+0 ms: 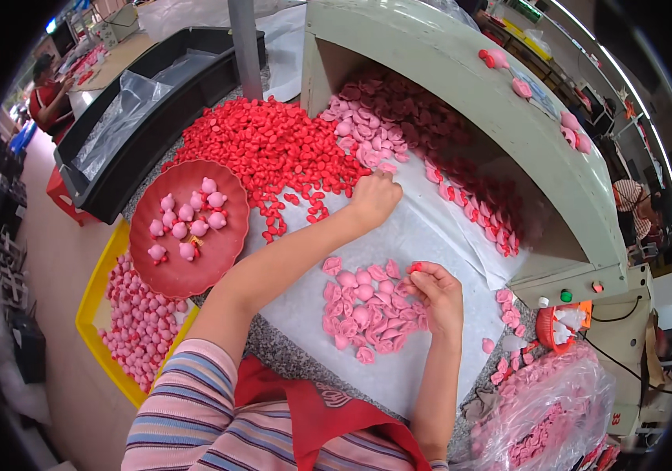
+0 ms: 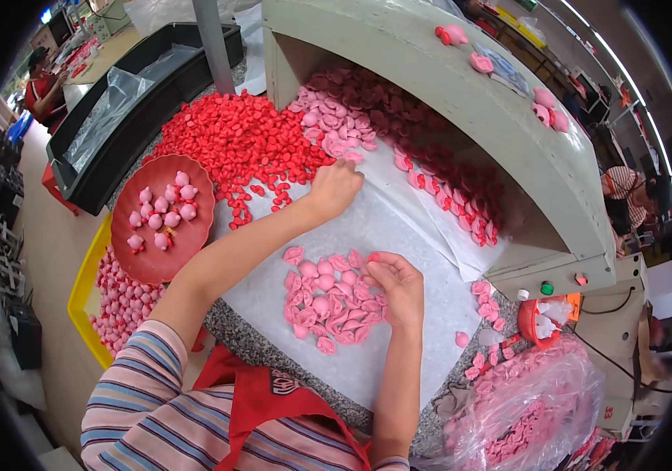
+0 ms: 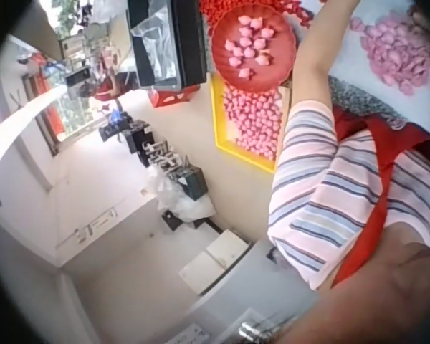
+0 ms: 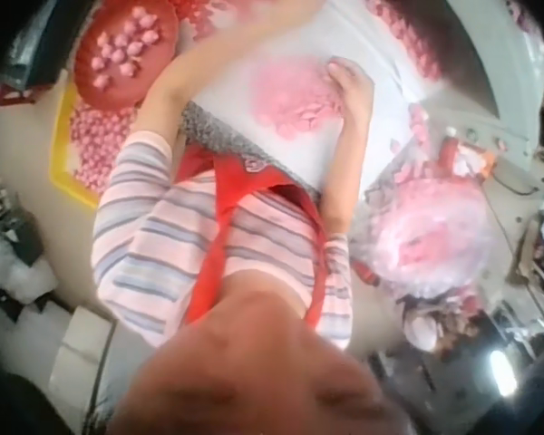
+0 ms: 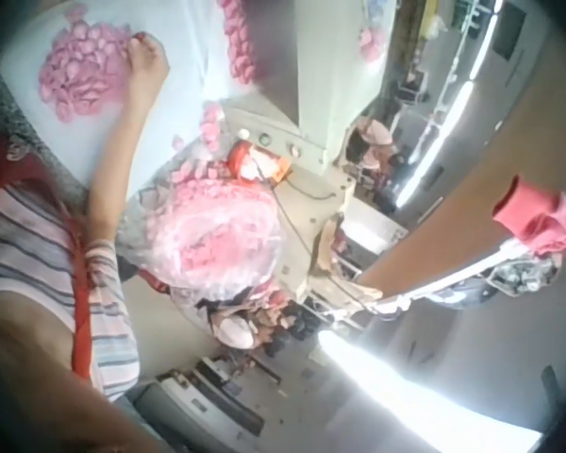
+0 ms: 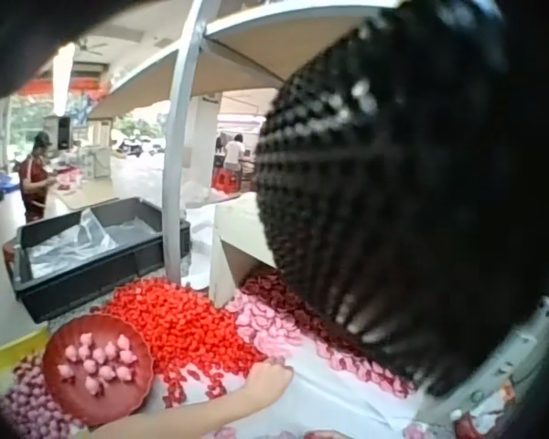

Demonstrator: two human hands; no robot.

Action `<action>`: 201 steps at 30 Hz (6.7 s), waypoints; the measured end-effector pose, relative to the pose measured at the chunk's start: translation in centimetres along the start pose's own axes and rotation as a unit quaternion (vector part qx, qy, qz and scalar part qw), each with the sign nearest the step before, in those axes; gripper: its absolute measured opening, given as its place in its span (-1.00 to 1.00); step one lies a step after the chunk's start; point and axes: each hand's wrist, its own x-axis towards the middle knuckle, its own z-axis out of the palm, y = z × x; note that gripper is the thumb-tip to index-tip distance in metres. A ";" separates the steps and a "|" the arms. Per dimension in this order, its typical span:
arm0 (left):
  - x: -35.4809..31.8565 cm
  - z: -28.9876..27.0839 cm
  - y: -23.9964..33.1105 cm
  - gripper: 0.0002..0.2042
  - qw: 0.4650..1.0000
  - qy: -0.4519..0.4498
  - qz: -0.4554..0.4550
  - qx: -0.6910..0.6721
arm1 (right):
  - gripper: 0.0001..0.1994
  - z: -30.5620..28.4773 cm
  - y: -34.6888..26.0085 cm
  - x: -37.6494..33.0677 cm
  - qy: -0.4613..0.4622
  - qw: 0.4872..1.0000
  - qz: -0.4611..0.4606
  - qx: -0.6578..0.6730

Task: Sorting and assembling small pink plastic toy parts into a red bowl at a factory workstation.

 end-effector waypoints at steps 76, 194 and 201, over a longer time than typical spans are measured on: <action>-1.5 -5.8 -5.8 -0.82 0.919 0.156 -0.194 -0.307 | -0.83 4.9 1.4 7.7 0.032 0.832 -0.299 -0.465; -15.4 -8.9 0.5 -0.77 0.919 0.012 -0.137 -0.370 | -0.74 -0.1 1.2 -4.7 -0.088 0.976 0.053 0.192; -13.2 -8.2 1.1 -0.73 0.970 -0.132 0.045 -0.198 | -0.74 1.2 2.0 -6.2 -0.132 0.963 0.080 0.222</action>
